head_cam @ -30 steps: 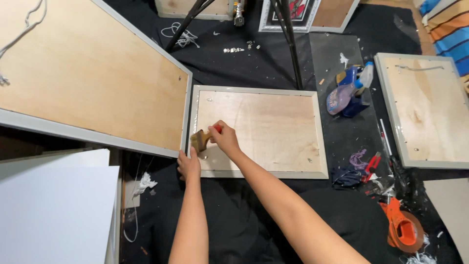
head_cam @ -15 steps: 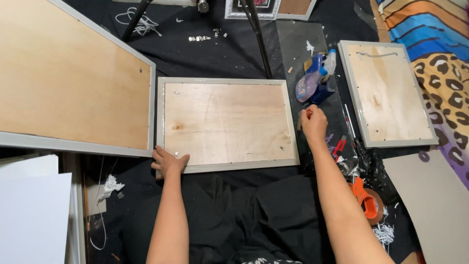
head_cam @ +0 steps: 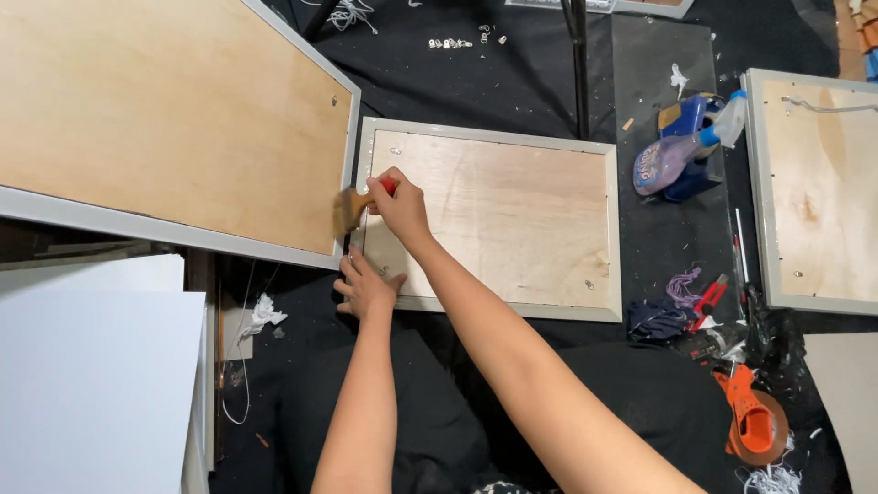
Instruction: Preparing and assembling a picture frame by cleaning the backing and using a brush and hand tool.
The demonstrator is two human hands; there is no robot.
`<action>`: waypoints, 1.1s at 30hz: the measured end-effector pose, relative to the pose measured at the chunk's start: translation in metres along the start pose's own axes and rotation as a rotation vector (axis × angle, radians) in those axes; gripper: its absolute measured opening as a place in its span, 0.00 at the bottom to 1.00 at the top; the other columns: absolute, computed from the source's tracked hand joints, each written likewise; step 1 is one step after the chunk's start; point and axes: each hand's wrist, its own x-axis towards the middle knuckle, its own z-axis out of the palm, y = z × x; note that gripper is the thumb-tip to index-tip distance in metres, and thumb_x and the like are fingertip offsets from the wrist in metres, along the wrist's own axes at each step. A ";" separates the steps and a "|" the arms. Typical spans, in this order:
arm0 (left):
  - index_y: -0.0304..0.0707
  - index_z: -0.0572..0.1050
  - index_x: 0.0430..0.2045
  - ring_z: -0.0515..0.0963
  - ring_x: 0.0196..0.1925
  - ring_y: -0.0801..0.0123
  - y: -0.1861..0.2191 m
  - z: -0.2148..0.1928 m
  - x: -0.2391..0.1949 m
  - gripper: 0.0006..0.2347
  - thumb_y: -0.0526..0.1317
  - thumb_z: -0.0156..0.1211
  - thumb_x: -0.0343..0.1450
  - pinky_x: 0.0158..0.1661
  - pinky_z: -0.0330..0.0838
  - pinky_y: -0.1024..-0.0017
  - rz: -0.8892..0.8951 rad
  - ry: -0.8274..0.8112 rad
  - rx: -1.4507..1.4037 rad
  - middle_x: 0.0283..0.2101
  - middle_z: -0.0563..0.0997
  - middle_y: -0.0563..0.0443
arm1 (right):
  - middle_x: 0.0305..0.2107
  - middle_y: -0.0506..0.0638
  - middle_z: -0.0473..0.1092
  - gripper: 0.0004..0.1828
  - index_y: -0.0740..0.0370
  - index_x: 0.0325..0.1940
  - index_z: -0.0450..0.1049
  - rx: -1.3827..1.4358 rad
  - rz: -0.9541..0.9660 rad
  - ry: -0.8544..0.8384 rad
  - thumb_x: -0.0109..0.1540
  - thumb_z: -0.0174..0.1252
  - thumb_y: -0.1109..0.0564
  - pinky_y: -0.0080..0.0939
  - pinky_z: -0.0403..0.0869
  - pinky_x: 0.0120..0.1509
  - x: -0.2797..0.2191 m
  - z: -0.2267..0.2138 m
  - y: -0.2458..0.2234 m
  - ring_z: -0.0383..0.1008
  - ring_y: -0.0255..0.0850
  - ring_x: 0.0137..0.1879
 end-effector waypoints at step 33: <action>0.47 0.36 0.77 0.49 0.71 0.37 0.015 -0.005 -0.002 0.49 0.51 0.70 0.68 0.56 0.56 0.25 -0.065 -0.047 0.096 0.75 0.43 0.45 | 0.23 0.54 0.71 0.11 0.57 0.32 0.68 -0.373 -0.273 0.121 0.63 0.58 0.50 0.52 0.77 0.38 0.080 -0.014 0.007 0.80 0.56 0.33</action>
